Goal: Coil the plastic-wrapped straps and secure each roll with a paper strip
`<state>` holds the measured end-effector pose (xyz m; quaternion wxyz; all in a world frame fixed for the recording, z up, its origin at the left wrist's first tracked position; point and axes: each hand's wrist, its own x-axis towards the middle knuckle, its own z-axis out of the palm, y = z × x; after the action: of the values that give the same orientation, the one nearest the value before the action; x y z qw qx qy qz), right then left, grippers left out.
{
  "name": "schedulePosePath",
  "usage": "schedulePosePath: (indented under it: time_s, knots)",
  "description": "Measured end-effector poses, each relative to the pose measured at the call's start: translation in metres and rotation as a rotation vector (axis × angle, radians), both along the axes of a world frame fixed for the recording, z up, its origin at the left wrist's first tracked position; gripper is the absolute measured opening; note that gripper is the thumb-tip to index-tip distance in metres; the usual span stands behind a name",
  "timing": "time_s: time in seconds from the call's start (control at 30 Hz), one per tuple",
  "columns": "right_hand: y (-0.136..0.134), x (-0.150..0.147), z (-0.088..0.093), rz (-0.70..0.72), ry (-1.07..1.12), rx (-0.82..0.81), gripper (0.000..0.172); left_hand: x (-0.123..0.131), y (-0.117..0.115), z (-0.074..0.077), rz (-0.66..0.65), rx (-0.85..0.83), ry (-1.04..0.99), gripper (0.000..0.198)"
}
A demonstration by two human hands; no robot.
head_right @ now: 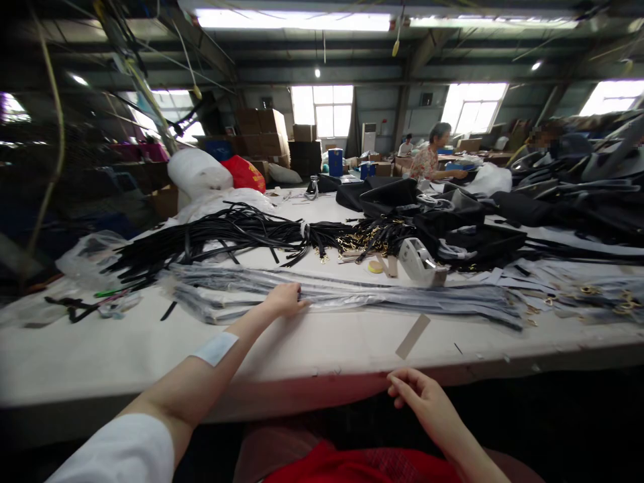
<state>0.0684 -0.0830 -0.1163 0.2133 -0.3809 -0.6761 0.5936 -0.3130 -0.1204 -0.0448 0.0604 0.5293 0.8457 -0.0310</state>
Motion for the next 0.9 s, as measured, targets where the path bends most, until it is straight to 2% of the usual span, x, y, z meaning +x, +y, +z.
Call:
schedulePosePath:
  time_s: [0.07,0.17,0.27,0.43,0.5,0.57,0.63,0.67,0.73,0.77,0.83,0.87,0.9]
  knots:
    - [0.001,0.0,-0.001,-0.002,-0.002,-0.008,0.05,0.006,-0.007,0.002,-0.023,-0.01,-0.025,0.041]
    - [0.004,-0.005,0.002,-0.007,0.002,-0.034,0.051,0.017,-0.016,0.004,-0.072,-0.026,-0.07,0.025]
    - [0.007,-0.017,0.007,-0.011,0.042,-0.094,0.05,0.03,-0.021,0.01,-0.128,0.024,-0.089,0.026]
    - [0.012,-0.038,0.018,-0.031,0.138,-0.265,0.051,0.048,-0.023,0.039,-0.13,0.148,-0.092,0.036]
    - [0.012,-0.043,0.028,-0.027,0.214,-0.396,0.054,0.067,-0.033,0.05,-0.173,0.167,-0.137,0.039]
    - [0.015,-0.043,0.042,-0.02,0.32,-0.546,0.059,0.098,-0.052,0.053,-0.291,0.179,-0.231,0.039]
    - [0.023,-0.04,0.058,-0.083,0.411,-0.619,0.054,0.136,-0.076,0.046,-0.551,0.253,-0.483,0.043]
    - [0.028,-0.037,0.067,-0.142,0.443,-0.603,0.047,0.154,-0.088,0.04,-0.671,0.237,-0.621,0.044]
    - [0.036,-0.027,0.083,-0.259,0.502,-0.483,0.027,0.186,-0.105,0.025,-0.801,0.165,-0.878,0.048]
    - [0.036,-0.021,0.091,-0.296,0.526,-0.397,0.021,0.197,-0.109,0.018,-0.791,0.128,-1.031,0.05]
    - [0.026,-0.006,0.106,-0.265,0.506,-0.255,0.023,0.21,-0.107,0.01,-0.648,0.083,-1.355,0.061]
    - [0.016,0.001,0.113,-0.18,0.442,-0.222,0.027,0.212,-0.101,0.01,-0.542,0.072,-1.534,0.068]
    - [0.003,0.007,0.119,-0.036,0.332,-0.218,0.03,0.212,-0.093,0.011,-0.434,0.06,-1.72,0.075]
